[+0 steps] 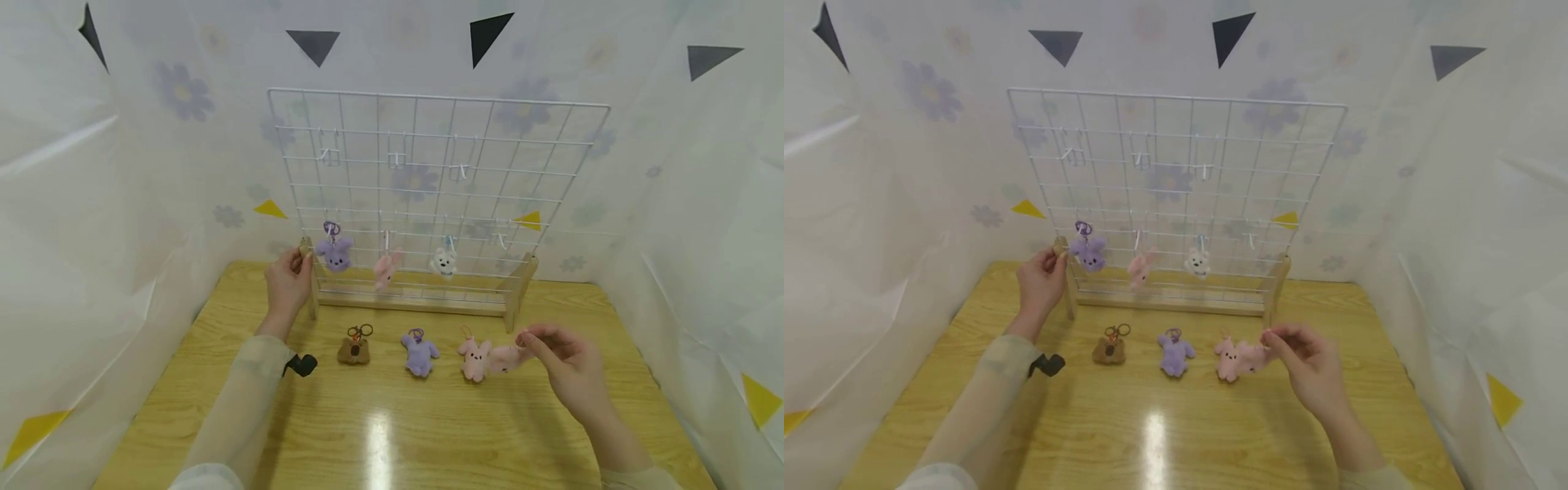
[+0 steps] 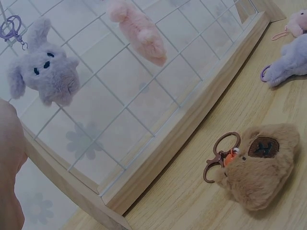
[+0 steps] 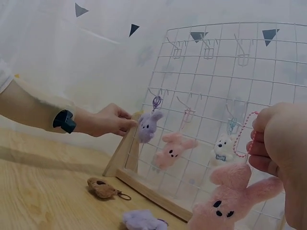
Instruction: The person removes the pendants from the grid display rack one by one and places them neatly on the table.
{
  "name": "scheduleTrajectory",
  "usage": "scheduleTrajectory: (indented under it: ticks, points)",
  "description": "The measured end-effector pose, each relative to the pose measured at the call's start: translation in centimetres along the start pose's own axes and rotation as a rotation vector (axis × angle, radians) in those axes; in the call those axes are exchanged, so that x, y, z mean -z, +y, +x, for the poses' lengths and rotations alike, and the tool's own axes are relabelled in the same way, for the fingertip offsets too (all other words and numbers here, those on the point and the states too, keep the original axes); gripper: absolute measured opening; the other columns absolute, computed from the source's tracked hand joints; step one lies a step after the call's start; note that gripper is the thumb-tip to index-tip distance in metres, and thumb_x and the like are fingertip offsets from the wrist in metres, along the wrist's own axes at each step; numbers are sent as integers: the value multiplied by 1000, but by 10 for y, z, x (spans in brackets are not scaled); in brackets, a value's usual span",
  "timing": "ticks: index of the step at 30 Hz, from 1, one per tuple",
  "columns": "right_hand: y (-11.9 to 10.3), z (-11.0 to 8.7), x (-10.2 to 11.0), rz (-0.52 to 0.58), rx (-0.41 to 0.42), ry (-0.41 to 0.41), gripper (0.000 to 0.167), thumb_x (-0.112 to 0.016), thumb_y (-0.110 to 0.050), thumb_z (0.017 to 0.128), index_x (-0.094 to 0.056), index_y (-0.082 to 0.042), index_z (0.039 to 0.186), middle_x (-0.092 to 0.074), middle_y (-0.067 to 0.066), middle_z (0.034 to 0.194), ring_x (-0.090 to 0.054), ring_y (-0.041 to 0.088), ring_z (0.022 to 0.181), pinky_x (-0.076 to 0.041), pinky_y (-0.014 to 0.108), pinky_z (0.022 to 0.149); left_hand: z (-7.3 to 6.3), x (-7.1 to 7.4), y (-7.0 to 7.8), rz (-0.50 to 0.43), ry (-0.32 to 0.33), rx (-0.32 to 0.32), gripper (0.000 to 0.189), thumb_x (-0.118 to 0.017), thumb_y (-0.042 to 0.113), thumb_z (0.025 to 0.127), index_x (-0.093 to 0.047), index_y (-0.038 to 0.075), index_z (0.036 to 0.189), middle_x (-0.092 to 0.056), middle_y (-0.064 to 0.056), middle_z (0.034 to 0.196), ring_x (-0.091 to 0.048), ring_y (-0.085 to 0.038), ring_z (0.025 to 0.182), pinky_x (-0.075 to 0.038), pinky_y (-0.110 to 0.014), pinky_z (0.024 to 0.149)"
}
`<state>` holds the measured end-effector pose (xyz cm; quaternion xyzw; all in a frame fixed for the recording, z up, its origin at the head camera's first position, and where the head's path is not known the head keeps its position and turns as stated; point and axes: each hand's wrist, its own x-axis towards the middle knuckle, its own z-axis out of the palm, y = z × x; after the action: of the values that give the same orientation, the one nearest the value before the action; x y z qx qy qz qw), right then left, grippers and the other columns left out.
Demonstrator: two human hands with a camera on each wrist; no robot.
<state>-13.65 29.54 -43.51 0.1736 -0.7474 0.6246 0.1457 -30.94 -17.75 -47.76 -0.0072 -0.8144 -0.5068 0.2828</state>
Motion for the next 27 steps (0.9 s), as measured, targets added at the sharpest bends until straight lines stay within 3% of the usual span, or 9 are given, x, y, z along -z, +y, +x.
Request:
scheduleTrajectory:
  ticks: [17, 27]
  points:
    - [4, -40, 1, -49, -103, -51, 8, -64, 10, 101, -70, 7, 105, -75, 18, 99, -75, 22, 86, -66, 28, 77, 1, 0, 2, 1, -6, 4, 31, -69, 16, 106, -72, -9, 123, -75, -27, 111, -76, -36, 103, -65, -40, 86]
    - [7, -59, 2, -13, -141, -95, 9, -63, 11, 102, -70, 8, 107, -73, 23, 102, -75, 25, 89, -67, 33, 79, 2, 0, 0, 9, -1, -4, 28, -69, 13, 105, -72, -11, 121, -75, -28, 110, -76, -36, 101, -65, -39, 85]
